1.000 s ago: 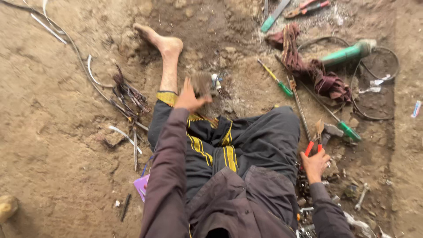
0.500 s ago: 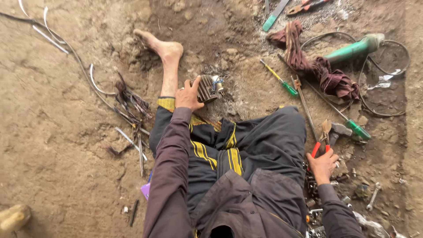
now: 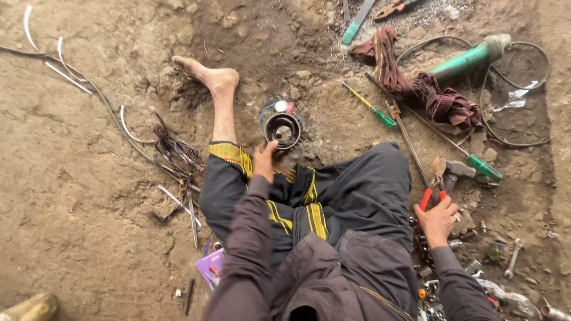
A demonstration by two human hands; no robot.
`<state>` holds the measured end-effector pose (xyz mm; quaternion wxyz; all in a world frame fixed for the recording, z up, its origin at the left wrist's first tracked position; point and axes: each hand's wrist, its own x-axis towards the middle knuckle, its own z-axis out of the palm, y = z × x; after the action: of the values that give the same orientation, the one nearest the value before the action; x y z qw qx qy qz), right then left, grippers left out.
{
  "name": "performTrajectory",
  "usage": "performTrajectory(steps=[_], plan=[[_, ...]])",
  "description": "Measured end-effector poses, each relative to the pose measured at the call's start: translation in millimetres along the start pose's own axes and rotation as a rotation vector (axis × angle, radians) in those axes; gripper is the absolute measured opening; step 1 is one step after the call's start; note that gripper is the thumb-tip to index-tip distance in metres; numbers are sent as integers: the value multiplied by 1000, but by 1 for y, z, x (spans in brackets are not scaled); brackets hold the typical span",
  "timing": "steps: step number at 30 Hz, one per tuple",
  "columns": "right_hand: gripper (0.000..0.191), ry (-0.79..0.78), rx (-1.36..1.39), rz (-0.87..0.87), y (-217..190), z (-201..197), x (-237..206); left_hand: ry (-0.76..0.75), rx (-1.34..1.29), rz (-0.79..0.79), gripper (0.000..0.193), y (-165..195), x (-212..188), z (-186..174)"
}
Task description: The person sits on the ground and repairs an electrical motor component. They use pliers to remove wires, a screwdriver to adjust internal parts, and a hammer to strike a wire bundle. The person then twists the wires together by hand.
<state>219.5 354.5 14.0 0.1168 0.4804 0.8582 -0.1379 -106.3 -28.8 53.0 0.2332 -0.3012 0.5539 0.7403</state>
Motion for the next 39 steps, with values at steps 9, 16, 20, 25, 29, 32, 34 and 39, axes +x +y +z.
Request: performTrajectory(steps=[9, 16, 20, 25, 29, 32, 34, 39], plan=[[104, 3, 9, -30, 2, 3, -4, 10, 301, -111, 71, -105, -68, -33], [112, 26, -85, -75, -1, 2, -17, 138, 1103, 581, 55, -62, -59, -37], [114, 45, -142, -102, -3, -1, -17, 54, 1629, 883, 66, -10, -43, -9], [79, 251, -122, -272, 5, -14, -15, -80, 2034, 1099, 51, -3, -19, 3], [57, 314, 87, -233, 8, -29, -11, -142, 1922, 1362, 38, -16, -5, -5], [44, 317, 215, -265, -2, -41, 0, -83, 2026, 1374, 23, -22, -1, -5], [40, 318, 239, -252, -9, -51, 12, -77, 1991, 1378, 24, -28, -4, -5], [33, 324, 238, -272, -47, -71, 48, -40, 1963, 1312, 26, -58, -25, -15]])
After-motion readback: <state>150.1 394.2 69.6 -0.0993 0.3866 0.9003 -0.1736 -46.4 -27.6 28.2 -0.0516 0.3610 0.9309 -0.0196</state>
